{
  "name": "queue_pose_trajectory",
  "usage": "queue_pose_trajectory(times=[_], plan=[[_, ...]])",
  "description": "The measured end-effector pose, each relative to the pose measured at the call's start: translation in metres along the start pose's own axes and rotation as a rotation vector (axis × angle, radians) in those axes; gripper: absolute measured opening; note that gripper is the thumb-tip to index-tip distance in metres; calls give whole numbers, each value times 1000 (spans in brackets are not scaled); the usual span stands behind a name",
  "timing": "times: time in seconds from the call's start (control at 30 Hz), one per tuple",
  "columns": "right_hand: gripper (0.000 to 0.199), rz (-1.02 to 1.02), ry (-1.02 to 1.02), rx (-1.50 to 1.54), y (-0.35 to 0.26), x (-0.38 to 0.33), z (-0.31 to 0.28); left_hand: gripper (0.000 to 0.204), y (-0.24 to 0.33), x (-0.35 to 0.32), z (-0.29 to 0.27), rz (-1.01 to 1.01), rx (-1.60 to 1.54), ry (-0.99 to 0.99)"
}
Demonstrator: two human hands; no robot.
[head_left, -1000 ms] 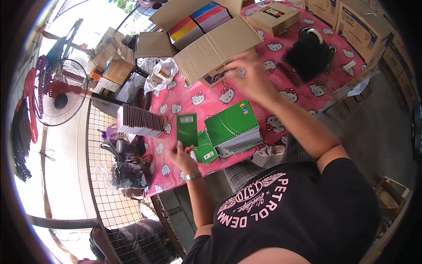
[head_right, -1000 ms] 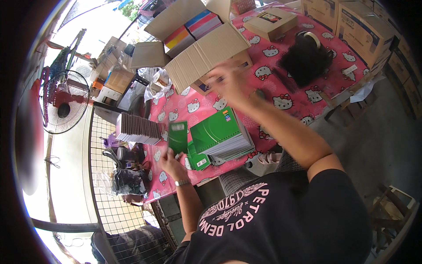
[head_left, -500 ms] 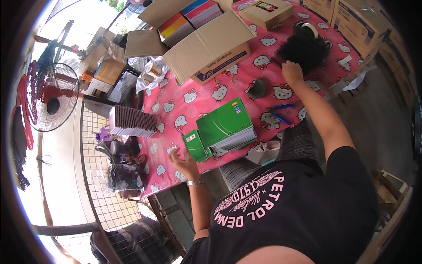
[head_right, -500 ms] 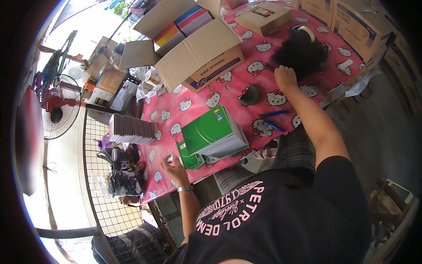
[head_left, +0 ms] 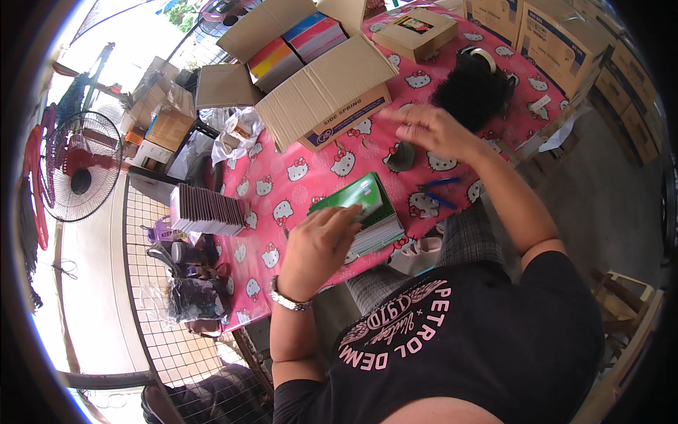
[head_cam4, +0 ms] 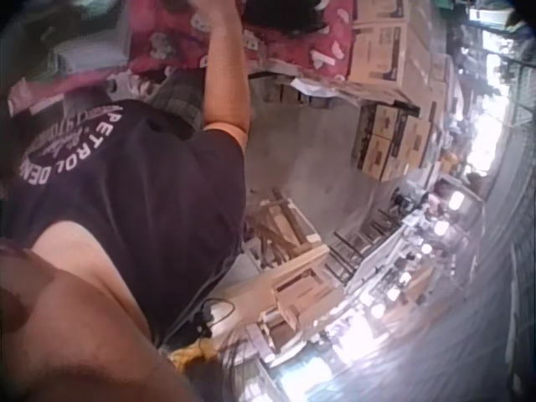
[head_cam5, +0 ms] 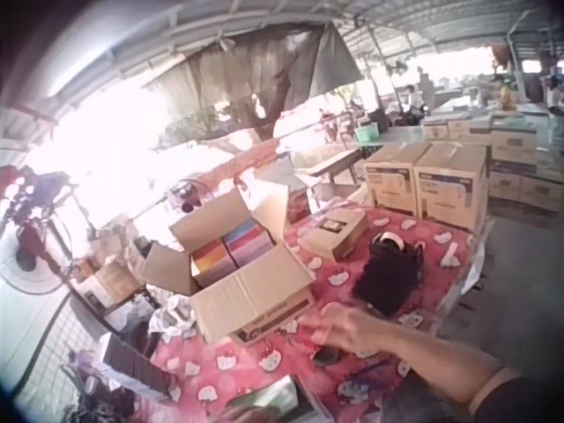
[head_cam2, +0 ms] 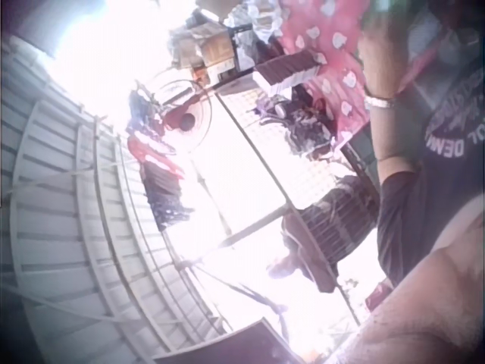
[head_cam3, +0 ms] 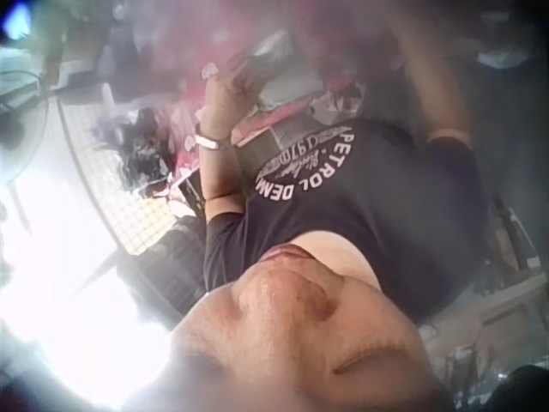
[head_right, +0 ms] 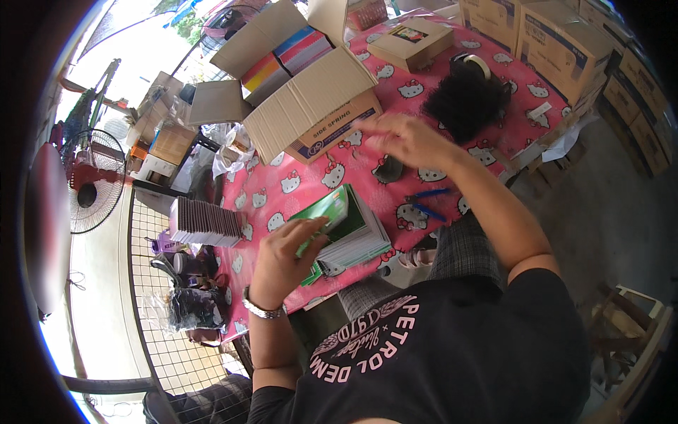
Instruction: The person binds green notebooks by threading a plastic coil through the pre-punched holes of each notebook and then using a pair of pliers to clip and secure the ends of the coil.
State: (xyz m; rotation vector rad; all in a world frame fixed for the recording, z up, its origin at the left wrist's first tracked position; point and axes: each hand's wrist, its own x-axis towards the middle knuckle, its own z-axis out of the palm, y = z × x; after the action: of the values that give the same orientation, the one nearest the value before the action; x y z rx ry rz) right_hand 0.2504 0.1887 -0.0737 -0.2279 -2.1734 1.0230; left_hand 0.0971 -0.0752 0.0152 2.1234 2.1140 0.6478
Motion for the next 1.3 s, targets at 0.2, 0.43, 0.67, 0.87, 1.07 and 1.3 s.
queue_pose_trajectory(times=[0.2, 0.43, 0.67, 0.87, 1.07, 1.3], plan=[[27, -219, -35, 105, -64, 1, 27, 19, -2, 20, 10, -22, 275, 228], [27, -248, 45, 85, -74, 1, 30, 16, -10, 27, 27, -1, 364, 346], [26, 202, -312, 350, -94, 2, 5, 16, -4, 27, 27, -15, 337, 325], [33, -225, -101, -19, -89, 2, 14, 26, 2, 37, 37, 49, 291, 417], [33, -277, -165, -123, -103, 5, 7, 28, 9, 39, 34, 39, 308, 312], [34, 385, -268, 147, 76, 10, 69, 20, 5, 37, 35, 36, 225, 306]])
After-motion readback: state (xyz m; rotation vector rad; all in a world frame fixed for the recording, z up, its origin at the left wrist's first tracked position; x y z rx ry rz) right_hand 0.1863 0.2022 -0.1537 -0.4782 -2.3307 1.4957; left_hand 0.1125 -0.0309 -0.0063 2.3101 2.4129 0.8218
